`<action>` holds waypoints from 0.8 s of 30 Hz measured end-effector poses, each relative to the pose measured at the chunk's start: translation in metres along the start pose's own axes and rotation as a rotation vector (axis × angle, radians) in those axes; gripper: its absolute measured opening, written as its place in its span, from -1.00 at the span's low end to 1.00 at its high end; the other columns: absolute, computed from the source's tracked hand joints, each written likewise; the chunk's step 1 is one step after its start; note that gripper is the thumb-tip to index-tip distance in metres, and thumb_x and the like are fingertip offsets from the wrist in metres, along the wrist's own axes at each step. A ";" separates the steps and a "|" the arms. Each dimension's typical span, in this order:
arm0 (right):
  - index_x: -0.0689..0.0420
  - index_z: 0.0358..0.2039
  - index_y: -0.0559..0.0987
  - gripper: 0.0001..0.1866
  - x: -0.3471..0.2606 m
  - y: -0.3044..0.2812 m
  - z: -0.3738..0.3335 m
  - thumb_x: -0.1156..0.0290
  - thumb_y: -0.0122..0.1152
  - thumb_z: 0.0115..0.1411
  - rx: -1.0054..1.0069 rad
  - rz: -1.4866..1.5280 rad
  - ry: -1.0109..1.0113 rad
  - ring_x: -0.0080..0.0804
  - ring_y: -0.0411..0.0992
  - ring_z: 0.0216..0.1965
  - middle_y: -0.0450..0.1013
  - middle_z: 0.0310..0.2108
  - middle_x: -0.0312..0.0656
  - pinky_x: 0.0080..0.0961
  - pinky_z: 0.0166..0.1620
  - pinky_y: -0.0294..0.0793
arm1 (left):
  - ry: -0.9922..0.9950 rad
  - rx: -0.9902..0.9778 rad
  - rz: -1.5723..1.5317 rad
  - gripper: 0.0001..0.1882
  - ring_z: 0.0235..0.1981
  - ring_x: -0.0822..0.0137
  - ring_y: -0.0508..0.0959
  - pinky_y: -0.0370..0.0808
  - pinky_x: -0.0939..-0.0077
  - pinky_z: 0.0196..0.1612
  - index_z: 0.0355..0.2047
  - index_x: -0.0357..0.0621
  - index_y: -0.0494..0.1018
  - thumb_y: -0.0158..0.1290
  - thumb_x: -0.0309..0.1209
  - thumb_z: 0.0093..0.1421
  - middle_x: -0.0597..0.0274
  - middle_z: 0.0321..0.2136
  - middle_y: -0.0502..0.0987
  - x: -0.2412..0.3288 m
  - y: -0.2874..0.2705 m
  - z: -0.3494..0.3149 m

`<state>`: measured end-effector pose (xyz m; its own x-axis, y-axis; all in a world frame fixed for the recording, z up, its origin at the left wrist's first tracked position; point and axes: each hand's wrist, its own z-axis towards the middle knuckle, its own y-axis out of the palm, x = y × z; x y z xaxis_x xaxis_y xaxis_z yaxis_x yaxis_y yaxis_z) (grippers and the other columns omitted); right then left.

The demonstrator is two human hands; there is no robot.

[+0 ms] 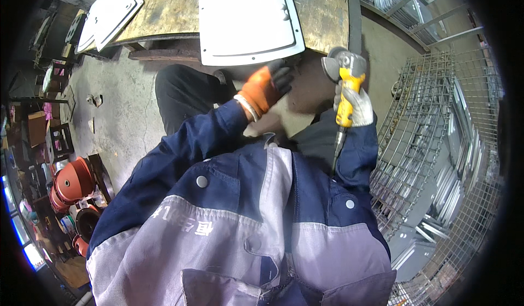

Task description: The person repeatedly picks up metal plates from a wire basket, places them on a wooden workbench, and uses a handheld angle grinder to smooth the edges. After grinding, the person returns each plate to the basket and repeats the process with the next plate.

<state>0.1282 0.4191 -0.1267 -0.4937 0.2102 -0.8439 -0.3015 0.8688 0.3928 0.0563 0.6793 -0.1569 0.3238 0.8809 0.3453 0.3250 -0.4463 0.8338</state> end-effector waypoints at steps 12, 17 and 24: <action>0.15 0.00 0.38 -0.50 0.015 -0.015 -0.009 0.32 0.35 0.07 -0.134 0.231 0.085 -0.42 0.48 -0.36 0.45 -0.26 -0.21 -0.46 -0.33 0.57 | 0.536 0.476 -0.321 -0.44 0.05 0.18 0.43 0.36 0.17 0.10 0.09 -0.13 0.32 -0.18 0.06 0.31 0.15 0.01 0.45 0.113 -0.074 -0.053; 0.15 0.00 0.39 -0.50 0.017 -0.001 -0.006 0.35 0.35 0.06 -0.124 0.194 0.073 -0.44 0.49 -0.37 0.45 -0.26 -0.21 -0.47 -0.34 0.56 | 0.515 0.787 0.151 -0.42 -0.28 0.20 0.57 0.51 0.30 -0.25 -0.10 -0.15 0.44 -0.22 0.13 0.31 0.18 -0.23 0.56 0.135 -0.097 -0.048; 0.15 0.02 0.38 -0.37 0.008 0.041 -0.028 0.27 0.43 -0.04 -0.269 0.159 0.188 -0.49 0.47 -0.39 0.44 -0.25 -0.26 -0.54 -0.37 0.53 | 0.415 0.509 0.446 -0.34 -0.26 0.05 0.50 0.43 0.16 -0.14 -0.03 -0.30 0.39 -0.04 0.12 0.20 0.00 -0.21 0.54 0.187 -0.119 -0.082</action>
<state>0.0887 0.4435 -0.1074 -0.6855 0.2247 -0.6925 -0.4006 0.6778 0.6165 0.0048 0.9104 -0.1565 0.1936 0.5442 0.8163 0.6414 -0.6998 0.3145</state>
